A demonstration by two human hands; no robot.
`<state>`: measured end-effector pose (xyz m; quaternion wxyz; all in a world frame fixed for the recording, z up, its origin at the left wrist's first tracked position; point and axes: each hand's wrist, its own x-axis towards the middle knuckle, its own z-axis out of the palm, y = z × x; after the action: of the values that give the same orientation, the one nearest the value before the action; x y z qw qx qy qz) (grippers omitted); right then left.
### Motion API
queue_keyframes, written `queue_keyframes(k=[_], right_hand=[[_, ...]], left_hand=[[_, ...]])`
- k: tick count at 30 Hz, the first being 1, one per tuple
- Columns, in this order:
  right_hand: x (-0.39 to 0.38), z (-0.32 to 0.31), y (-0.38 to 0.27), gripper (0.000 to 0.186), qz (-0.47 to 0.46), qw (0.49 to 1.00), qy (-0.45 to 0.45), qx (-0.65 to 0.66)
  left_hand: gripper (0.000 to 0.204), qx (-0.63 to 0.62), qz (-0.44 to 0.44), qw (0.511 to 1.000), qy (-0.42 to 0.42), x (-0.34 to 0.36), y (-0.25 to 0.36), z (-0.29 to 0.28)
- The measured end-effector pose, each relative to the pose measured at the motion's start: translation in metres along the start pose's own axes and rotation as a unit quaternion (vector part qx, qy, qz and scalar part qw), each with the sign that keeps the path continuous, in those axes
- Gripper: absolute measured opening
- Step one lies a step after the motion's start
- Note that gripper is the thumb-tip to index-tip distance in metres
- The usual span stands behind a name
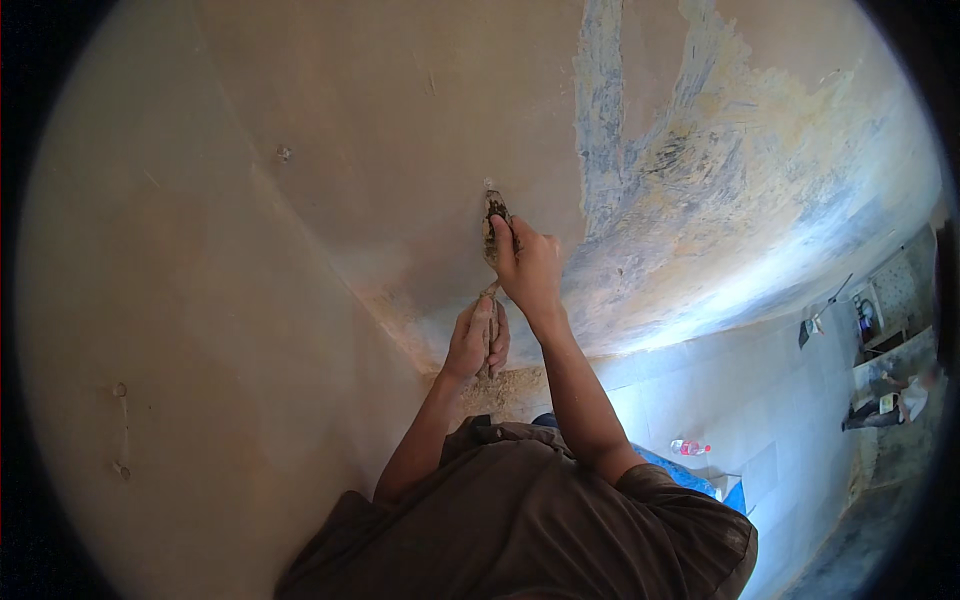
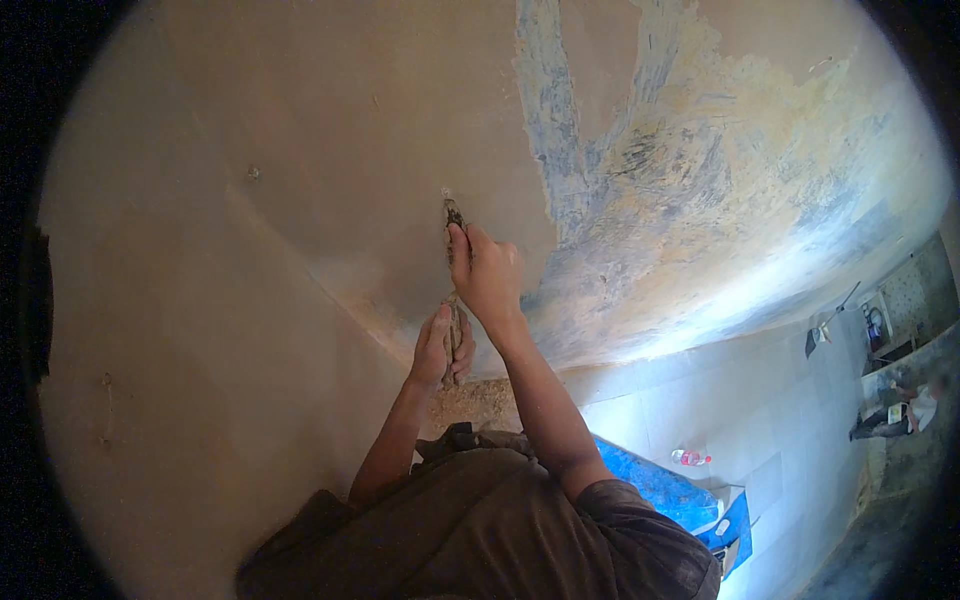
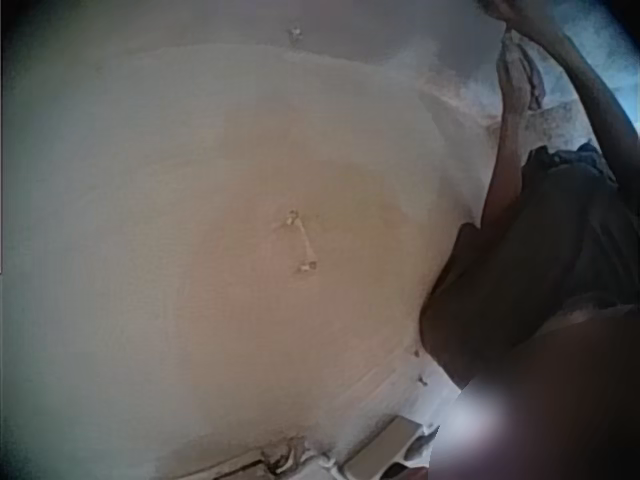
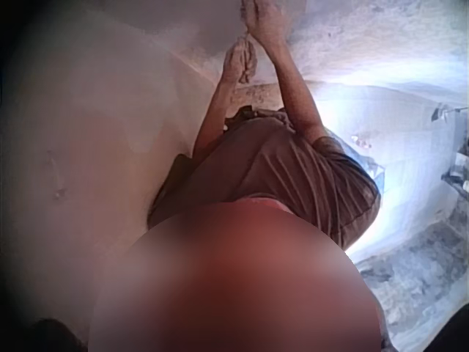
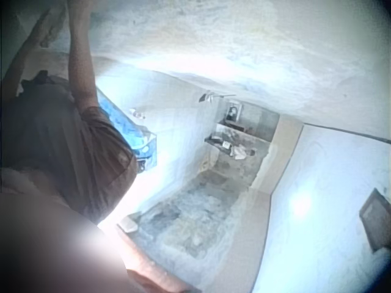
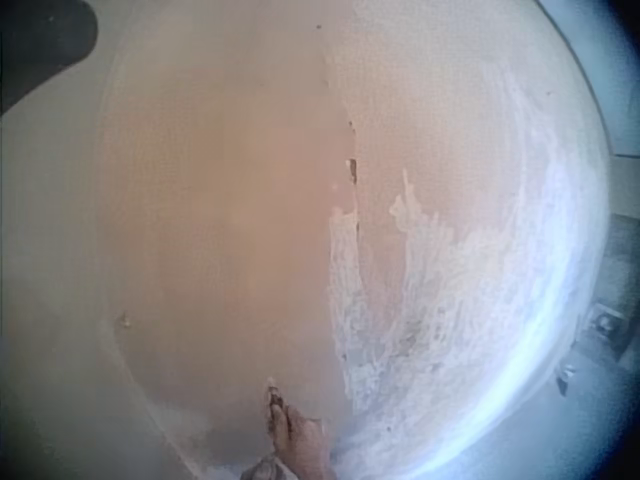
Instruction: The person uses a trowel to scrape and patch a wall surface during renovation.
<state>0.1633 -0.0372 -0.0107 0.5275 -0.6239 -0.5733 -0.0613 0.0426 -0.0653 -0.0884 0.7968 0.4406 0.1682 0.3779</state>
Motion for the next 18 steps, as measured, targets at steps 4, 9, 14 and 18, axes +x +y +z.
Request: queue_keyframes(k=[4,9,14,18], right_hand=[[-0.001,0.0,0.002,0.031,0.008,1.0,-0.004,-0.008],[0.001,0.004,0.009,0.032,0.015,0.999,-0.006,0.035],[0.0,0.012,0.026,0.035,0.069,0.991,-0.047,0.102],[-0.008,0.032,0.05,0.035,0.187,0.919,-0.089,0.336]], left_hand=[[0.044,0.0,-0.011,1.0,0.001,0.0,0.0,-0.001],[0.043,0.015,-0.007,1.0,0.019,0.0,0.003,0.002],[0.032,0.094,0.006,0.994,0.063,-0.001,0.004,0.008],[0.029,0.081,0.017,0.995,0.061,-0.002,-0.003,0.013]])
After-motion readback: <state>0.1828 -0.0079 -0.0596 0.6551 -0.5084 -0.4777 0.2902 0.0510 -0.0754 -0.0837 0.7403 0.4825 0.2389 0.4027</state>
